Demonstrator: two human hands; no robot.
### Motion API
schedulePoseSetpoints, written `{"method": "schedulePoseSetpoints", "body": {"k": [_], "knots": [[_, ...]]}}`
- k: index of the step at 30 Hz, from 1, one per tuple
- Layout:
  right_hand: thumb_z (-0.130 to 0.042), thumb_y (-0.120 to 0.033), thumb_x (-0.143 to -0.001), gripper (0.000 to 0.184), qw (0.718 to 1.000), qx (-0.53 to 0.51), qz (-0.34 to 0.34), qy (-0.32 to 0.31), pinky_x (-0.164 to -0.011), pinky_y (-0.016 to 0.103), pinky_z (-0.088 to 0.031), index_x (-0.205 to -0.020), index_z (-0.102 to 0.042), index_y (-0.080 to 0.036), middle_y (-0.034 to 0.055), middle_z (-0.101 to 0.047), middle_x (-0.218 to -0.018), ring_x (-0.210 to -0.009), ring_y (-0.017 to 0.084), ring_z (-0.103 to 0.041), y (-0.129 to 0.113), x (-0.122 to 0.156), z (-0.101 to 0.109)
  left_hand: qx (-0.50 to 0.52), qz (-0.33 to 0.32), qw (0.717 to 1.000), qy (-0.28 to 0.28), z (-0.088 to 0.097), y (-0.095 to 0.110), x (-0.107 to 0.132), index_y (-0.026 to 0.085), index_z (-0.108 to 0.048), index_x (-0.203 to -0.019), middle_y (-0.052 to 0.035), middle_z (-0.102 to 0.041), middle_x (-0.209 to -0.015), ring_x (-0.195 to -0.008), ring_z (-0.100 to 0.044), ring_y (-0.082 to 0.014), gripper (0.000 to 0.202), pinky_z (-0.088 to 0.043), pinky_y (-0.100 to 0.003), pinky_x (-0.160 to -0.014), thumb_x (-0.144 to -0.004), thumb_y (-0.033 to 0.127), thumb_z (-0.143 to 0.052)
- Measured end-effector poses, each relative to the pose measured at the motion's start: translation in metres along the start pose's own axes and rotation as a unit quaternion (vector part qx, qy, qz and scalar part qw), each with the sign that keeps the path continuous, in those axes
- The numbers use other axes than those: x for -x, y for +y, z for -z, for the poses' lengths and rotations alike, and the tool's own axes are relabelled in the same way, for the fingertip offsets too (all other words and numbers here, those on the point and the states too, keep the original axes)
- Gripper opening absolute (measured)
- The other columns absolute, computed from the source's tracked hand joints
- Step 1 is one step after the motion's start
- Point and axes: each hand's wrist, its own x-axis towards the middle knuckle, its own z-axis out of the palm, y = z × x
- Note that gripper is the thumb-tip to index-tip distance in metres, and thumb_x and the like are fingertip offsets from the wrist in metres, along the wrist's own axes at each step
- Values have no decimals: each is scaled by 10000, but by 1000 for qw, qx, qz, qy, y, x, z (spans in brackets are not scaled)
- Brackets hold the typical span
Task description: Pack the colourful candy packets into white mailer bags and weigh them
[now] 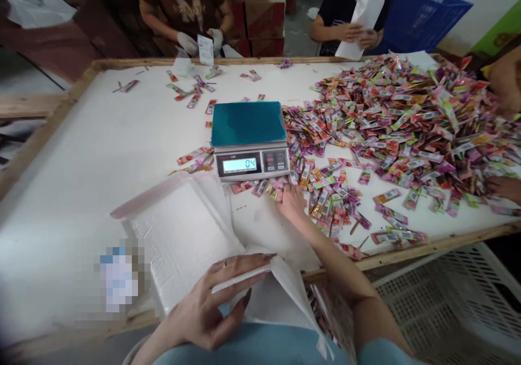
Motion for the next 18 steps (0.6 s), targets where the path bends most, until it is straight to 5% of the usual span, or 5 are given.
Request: {"method": "schedulePoseSetpoints", "body": {"k": [4, 7, 10, 14, 18], "knots": [[-646, -256, -922, 160, 1000, 9, 20, 8, -918, 463, -505, -1069, -657, -195, 187, -678, -1152, -1136, 358, -597, -1, 28, -14, 6, 5, 1000, -1, 1, -1, 0, 227, -380, -1595, -116, -657, -1464, -1373, -622, -251, 845, -583, -410, -1094, -790, 3, -503], [-600, -152, -911, 163, 986, 16, 164, -8, -1004, 496, -480, -1056, -662, -194, 188, -573, -1446, -1351, 375, -489, -4, 42, -16, 7, 9, 1000, 2, 1, 0, 0, 239, -379, -1595, -107, -666, -1456, -1369, -627, -248, 843, -571, -413, -1110, -795, 4, -506], [-590, -64, -876, 279, 943, 31, 328, -35, -1029, 487, -461, -1127, -659, -162, 168, -364, -1667, -1446, 373, -406, -9, 18, -4, 17, 19, 1000, -5, 0, 1, 0, 283, -353, -1609, -100, -660, -1463, -1356, -637, -256, 861, -580, -414, -1095, -810, 8, -516], [-610, -102, -909, 336, 924, 84, 370, -56, -1019, 487, -466, -1244, -638, -118, 233, -542, -1500, -1355, 369, -493, -13, -19, 10, 14, 32, 999, 0, 1, 2, 2, 275, -343, -1619, -119, -638, -1487, -1360, -634, -263, 846, -577, -410, -1094, -831, 18, -511], [-529, -112, -970, 203, 935, 20, 354, -33, -1166, 512, -379, -1099, -681, -151, 197, -660, -1295, -1361, 321, -503, -1, -1, 1, 36, 65, 997, 15, 2, 3, -1, 252, -381, -1609, -138, -569, -1555, -1414, -583, -260, 815, -546, -406, -1134, -838, 27, -513]]}}
